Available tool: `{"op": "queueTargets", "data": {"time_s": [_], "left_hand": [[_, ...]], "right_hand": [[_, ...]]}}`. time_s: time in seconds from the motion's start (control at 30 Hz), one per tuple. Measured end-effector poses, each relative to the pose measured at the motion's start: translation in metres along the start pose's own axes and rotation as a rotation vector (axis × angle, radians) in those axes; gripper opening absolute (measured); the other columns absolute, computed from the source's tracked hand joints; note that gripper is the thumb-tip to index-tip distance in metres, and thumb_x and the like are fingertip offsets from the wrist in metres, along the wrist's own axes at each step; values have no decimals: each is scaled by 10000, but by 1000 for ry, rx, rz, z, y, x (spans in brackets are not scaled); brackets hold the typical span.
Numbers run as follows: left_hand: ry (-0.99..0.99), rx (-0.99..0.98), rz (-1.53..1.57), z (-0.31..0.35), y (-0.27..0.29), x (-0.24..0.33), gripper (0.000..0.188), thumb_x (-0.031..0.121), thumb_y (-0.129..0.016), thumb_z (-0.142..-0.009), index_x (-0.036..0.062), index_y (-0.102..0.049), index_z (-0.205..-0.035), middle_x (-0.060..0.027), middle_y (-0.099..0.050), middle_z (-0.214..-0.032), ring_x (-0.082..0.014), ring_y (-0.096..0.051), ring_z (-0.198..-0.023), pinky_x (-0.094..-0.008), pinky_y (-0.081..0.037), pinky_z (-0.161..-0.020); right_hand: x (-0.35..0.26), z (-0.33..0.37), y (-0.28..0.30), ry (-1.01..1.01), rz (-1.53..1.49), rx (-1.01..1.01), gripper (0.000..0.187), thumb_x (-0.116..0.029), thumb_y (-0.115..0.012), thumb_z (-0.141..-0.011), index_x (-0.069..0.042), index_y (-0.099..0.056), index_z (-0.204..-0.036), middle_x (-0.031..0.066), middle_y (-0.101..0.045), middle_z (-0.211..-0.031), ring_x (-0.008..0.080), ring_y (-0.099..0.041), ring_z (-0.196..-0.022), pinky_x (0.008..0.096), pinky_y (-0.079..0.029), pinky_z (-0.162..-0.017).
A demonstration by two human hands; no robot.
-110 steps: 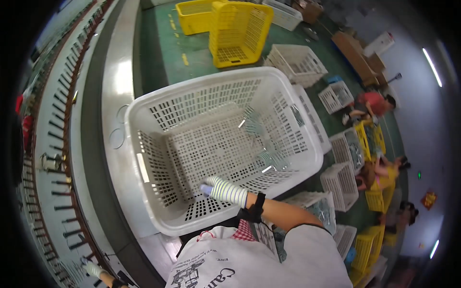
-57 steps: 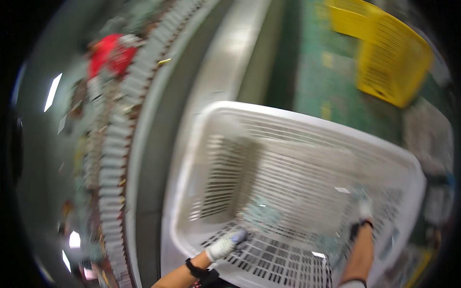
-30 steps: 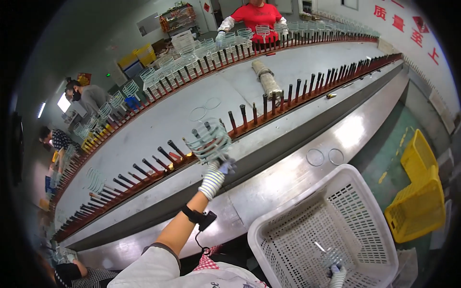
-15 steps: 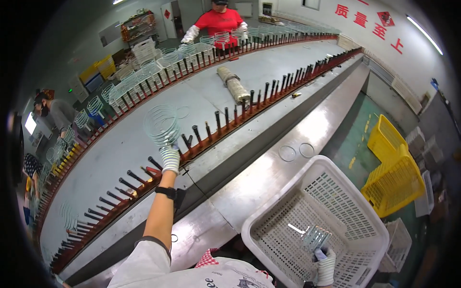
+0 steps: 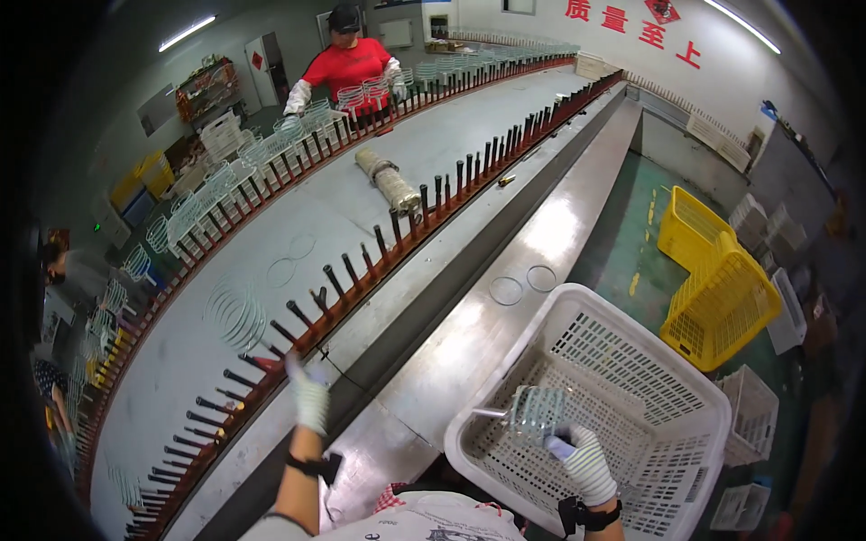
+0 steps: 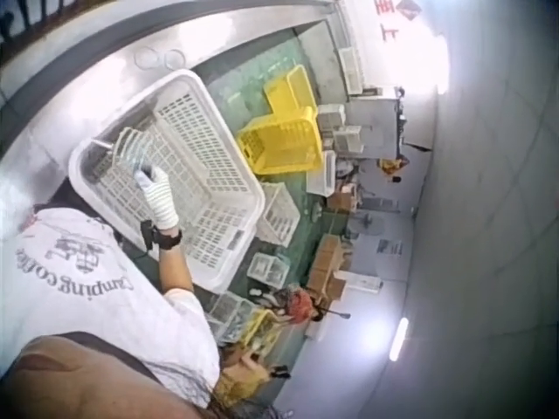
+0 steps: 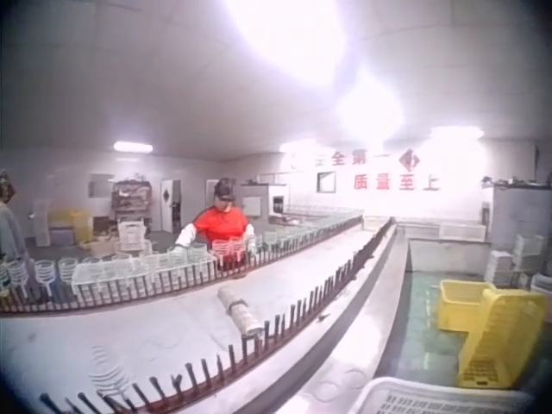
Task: Picking plastic coil objects from a basket and placing them onto the vertical pegs of a moving conveyor belt.
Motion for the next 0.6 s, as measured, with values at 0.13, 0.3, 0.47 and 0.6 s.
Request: {"op": "queueTargets", "data": {"time_s": [0.13,0.3,0.47,0.6], "left_hand": [[-289,-826,147,115,-50,57,617,292,-568,-806,-17,-340,-1289,-247,-419,-1259,-322,-398,-1199,-372,-305,-1006],[-139,-1511,264,144,-47,92,469,196,-524,-871,-14,-375,-1262,-175,-546,-1128,-244,-525,-1059,-290,-397,-915],[295,-1921,459,158,-41,48,260,214,-535,-885,54,-502,-1087,10,-522,-773,-73,-471,-675,-215,-423,-618],[577,-2100,550,160,-44,29,269,260,-550,-882,91,-511,-1088,32,-494,-724,-56,-452,-616,-196,-389,-545]], "right_hand": [[-20,9,-51,39,106,-234,236,-166,-597,-800,44,-594,-906,48,-603,-767,113,-539,-692,255,-453,-653],[-41,29,-95,-31,-5,-395,245,-153,-588,-818,37,-603,-971,48,-609,-803,107,-528,-742,254,-442,-727],[-36,36,-110,-45,-31,-316,242,-155,-606,-813,32,-602,-967,27,-596,-780,84,-516,-697,230,-435,-662],[-30,44,-109,117,-92,-125,286,-180,-598,-825,29,-570,-1019,18,-588,-784,65,-505,-647,213,-432,-590]]}}
Point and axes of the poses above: each hand's wrist, its own z-axis away from the middle knuckle, its own y-axis out of the back of the hand, x = y × z, the point moved 5 cm from there along -z, towards the middle knuckle
